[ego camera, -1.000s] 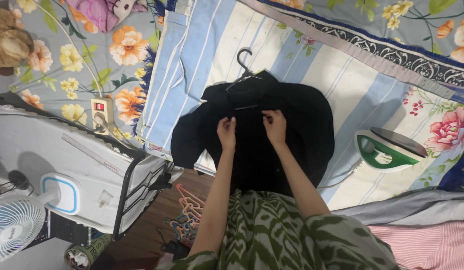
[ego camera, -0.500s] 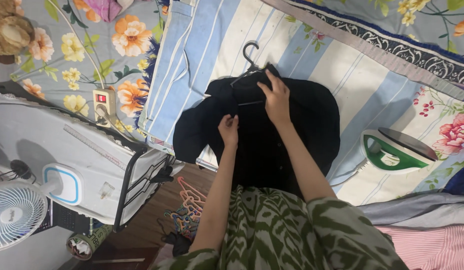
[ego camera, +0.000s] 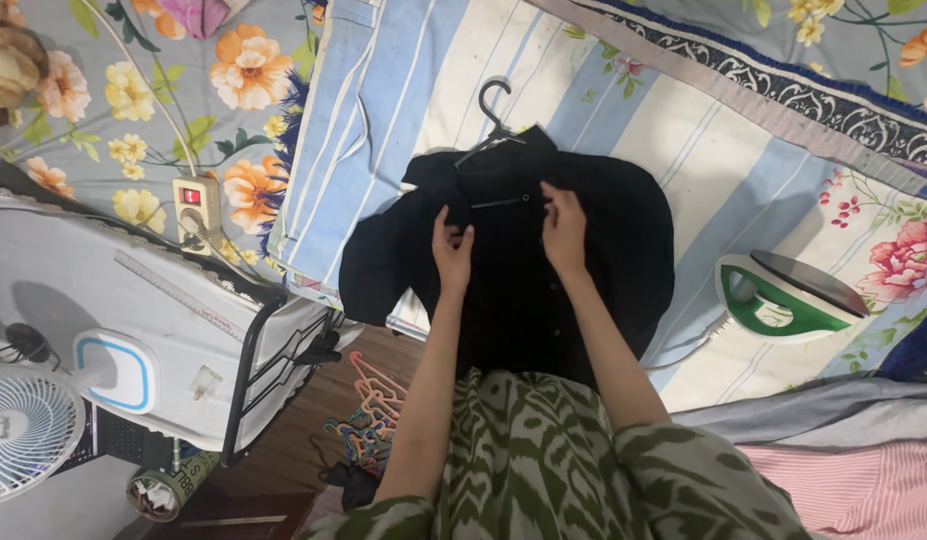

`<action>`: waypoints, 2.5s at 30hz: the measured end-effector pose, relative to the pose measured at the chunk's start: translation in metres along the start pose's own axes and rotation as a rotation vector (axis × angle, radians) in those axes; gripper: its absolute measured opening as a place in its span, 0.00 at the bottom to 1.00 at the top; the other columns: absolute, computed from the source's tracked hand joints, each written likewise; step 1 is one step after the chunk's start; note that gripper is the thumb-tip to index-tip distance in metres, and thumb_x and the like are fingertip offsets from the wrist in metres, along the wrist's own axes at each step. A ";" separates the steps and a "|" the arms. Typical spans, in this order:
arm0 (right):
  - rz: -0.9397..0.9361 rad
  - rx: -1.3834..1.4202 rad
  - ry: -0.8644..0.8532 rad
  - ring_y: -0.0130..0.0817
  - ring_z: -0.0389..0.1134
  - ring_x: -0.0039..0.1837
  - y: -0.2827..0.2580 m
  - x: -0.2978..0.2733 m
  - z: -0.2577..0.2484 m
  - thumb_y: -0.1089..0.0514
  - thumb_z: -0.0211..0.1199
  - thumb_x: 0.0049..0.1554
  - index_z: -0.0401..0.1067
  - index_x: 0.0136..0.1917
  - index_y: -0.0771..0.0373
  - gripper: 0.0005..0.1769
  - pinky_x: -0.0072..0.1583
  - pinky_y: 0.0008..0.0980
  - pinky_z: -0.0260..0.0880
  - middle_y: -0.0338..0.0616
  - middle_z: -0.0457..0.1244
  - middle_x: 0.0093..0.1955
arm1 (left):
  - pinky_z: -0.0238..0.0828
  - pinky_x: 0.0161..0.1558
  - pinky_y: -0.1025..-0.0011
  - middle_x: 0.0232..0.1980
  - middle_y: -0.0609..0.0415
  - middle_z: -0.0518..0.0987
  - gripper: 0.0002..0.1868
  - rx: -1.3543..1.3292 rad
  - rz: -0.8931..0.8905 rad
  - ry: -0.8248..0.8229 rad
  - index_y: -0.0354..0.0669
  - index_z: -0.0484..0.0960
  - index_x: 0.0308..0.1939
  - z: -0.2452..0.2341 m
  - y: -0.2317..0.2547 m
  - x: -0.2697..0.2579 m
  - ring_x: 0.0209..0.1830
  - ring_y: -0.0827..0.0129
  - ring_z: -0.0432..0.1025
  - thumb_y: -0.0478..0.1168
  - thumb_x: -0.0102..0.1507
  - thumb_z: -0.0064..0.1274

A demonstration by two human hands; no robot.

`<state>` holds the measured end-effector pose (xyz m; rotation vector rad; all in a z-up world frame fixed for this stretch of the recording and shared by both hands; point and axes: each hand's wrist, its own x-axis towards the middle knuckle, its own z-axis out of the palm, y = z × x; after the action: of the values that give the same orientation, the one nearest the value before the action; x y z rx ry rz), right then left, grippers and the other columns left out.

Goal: The recorder picks up a shirt and irons it on a bed.

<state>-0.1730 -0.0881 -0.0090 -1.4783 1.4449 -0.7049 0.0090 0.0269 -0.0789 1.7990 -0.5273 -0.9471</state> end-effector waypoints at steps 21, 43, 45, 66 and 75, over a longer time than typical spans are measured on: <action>-0.136 -0.236 -0.022 0.51 0.68 0.63 -0.046 0.040 0.001 0.73 0.58 0.56 0.75 0.60 0.61 0.20 0.63 0.41 0.70 0.53 0.62 0.64 | 0.76 0.38 0.69 0.44 0.47 0.79 0.26 0.273 0.214 0.039 0.35 0.76 0.61 0.047 0.042 0.013 0.39 0.63 0.77 0.28 0.58 0.62; -0.308 -0.445 -0.014 0.44 0.66 0.56 -0.010 0.001 0.023 0.64 0.70 0.54 0.76 0.52 0.60 0.12 0.56 0.44 0.63 0.43 0.65 0.49 | 0.79 0.43 0.71 0.40 0.46 0.86 0.28 0.186 -0.014 0.000 0.37 0.78 0.61 0.067 0.067 0.005 0.37 0.67 0.82 0.29 0.57 0.64; -0.347 -0.437 -0.025 0.45 0.66 0.55 -0.012 -0.002 0.026 0.66 0.69 0.54 0.75 0.52 0.61 0.12 0.56 0.45 0.63 0.44 0.66 0.47 | 0.80 0.44 0.72 0.41 0.47 0.86 0.27 0.140 -0.008 -0.002 0.36 0.78 0.61 0.070 0.067 0.004 0.39 0.69 0.81 0.29 0.57 0.64; -0.159 -0.063 -0.185 0.47 0.74 0.49 0.013 0.010 0.026 0.69 0.65 0.52 0.79 0.56 0.66 0.17 0.53 0.36 0.75 0.55 0.71 0.49 | 0.80 0.40 0.71 0.41 0.45 0.84 0.29 0.256 0.122 -0.055 0.37 0.78 0.64 0.070 0.075 0.002 0.37 0.68 0.80 0.26 0.57 0.63; 0.039 -0.089 -0.256 0.40 0.76 0.44 0.018 0.028 0.031 0.58 0.77 0.49 0.80 0.49 0.68 0.16 0.48 0.33 0.74 0.55 0.72 0.43 | 0.80 0.44 0.73 0.48 0.45 0.85 0.34 0.149 0.044 -0.222 0.41 0.72 0.70 0.053 0.084 -0.002 0.44 0.70 0.81 0.22 0.60 0.53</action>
<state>-0.1493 -0.1066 -0.0432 -1.5425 1.3174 -0.4149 -0.0287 -0.0360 -0.0123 1.8159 -0.7920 -1.1093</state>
